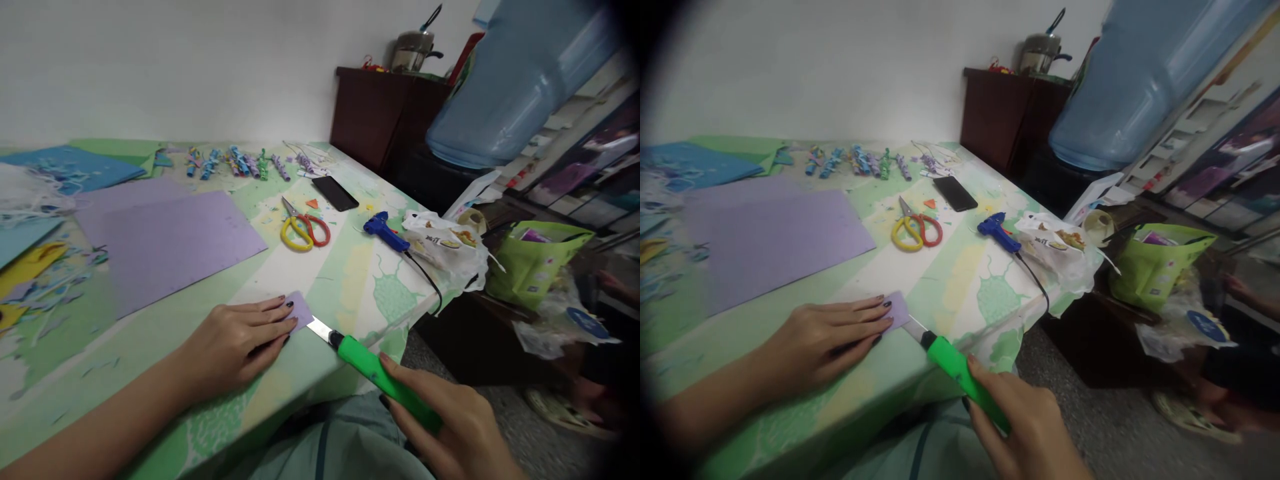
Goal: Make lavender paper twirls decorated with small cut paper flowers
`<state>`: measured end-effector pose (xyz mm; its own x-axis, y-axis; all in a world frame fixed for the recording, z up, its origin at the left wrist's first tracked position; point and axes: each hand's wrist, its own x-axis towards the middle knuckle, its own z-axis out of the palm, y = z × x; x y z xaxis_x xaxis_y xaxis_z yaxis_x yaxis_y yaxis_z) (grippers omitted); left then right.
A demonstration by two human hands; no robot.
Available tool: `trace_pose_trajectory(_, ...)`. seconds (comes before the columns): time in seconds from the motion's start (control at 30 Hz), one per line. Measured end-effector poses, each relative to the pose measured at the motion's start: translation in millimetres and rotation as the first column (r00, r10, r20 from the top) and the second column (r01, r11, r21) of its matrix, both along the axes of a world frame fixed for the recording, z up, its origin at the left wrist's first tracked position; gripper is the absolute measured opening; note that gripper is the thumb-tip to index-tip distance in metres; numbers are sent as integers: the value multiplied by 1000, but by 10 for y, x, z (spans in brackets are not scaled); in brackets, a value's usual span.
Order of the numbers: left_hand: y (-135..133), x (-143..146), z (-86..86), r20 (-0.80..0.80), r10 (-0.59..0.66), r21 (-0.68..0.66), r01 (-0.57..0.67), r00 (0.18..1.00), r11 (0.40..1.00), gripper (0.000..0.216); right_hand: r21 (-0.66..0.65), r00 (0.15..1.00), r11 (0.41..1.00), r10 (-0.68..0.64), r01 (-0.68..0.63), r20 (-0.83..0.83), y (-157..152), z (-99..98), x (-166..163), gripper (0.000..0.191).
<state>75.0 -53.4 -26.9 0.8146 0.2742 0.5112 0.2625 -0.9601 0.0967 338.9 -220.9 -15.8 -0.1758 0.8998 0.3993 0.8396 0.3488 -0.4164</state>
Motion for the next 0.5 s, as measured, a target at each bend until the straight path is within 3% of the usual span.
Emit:
trace_pose_trajectory(0.27, -7, -28, -38, -13, 12, -7, -12, 1000, 1000, 28, -18, 999, 999, -37, 38, 19, 97, -49, -128, 35)
trace_pose_trajectory(0.5, 6, -5, 9, -23, 4, -1, -4, 1000, 1000, 28, -36, 999, 999, -37, 37, 8, 129, 32, -130, 34)
